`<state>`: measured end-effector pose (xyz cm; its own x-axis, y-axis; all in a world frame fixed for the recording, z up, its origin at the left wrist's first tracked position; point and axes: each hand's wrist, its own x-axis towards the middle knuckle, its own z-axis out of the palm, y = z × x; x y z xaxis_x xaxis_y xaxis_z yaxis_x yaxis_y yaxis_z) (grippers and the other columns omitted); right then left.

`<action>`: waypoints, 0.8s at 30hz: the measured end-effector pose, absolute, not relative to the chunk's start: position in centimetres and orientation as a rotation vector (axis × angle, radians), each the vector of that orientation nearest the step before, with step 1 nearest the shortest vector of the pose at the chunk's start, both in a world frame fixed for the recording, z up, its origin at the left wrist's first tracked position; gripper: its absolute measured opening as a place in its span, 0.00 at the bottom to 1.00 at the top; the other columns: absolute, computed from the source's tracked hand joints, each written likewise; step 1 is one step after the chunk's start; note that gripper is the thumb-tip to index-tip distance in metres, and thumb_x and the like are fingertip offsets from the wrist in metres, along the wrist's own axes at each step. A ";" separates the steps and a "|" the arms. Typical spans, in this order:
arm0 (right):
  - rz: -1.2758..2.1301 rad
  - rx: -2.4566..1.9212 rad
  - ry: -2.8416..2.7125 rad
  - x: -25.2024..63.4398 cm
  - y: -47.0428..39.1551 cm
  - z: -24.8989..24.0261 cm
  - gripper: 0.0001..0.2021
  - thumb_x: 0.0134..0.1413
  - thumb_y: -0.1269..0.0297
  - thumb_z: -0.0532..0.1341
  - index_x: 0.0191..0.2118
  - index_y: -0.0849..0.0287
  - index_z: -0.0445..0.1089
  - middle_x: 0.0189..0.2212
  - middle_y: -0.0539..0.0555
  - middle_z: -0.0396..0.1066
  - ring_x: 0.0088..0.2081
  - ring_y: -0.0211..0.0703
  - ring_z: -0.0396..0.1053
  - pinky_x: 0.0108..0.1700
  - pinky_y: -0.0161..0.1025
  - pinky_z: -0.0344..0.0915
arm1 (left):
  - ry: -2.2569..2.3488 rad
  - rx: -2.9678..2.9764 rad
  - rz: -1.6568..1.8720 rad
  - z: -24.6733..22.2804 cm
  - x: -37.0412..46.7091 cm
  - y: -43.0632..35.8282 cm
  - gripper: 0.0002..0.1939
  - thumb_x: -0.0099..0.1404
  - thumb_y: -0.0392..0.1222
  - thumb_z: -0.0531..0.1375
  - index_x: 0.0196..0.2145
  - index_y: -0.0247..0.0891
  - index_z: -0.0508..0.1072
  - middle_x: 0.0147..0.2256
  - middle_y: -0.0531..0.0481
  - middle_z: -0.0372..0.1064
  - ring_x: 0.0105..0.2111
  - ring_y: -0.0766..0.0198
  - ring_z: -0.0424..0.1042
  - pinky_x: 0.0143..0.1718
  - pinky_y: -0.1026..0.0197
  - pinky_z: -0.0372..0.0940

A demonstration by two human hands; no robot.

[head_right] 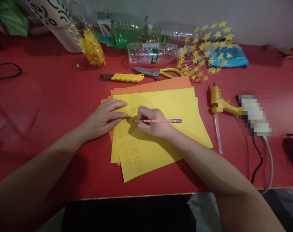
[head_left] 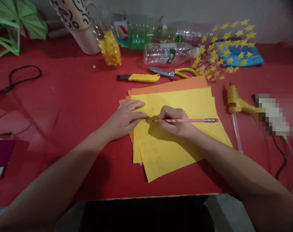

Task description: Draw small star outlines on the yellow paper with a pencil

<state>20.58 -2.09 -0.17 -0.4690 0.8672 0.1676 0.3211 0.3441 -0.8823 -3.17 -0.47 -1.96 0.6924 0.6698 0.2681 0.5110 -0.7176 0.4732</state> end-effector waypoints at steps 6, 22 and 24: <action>1.248 -1.206 -1.589 20.6 -1.4 0.0 0.07 0.45 0.71 0.60 0.24 0.55 0.60 0.16 0.45 0.64 0.18 0.33 0.57 0.20 0.33 0.51 | 0.930 2.626 0.579 -1.8 -3.0 -0.7 0.17 0.73 0.39 0.48 0.47 0.40 0.76 0.56 0.39 0.65 0.59 0.48 0.62 0.58 0.41 0.59; 1.205 -1.262 -1.371 18.9 0.7 -0.8 0.09 0.46 0.70 0.62 0.23 0.55 0.60 0.14 0.43 0.64 0.15 0.31 0.57 0.19 0.31 0.52 | 0.973 2.560 0.208 -0.5 -2.6 -1.4 0.38 0.66 0.61 0.57 0.65 0.34 0.58 0.68 0.36 0.48 0.69 0.45 0.45 0.68 0.37 0.38; 1.210 -1.268 -1.345 18.7 1.1 -0.9 0.10 0.48 0.67 0.63 0.23 0.55 0.60 0.14 0.43 0.65 0.15 0.31 0.57 0.18 0.31 0.51 | 0.984 2.560 0.156 -0.4 -2.7 -1.3 0.40 0.65 0.62 0.58 0.66 0.34 0.56 0.69 0.36 0.44 0.70 0.45 0.41 0.69 0.38 0.36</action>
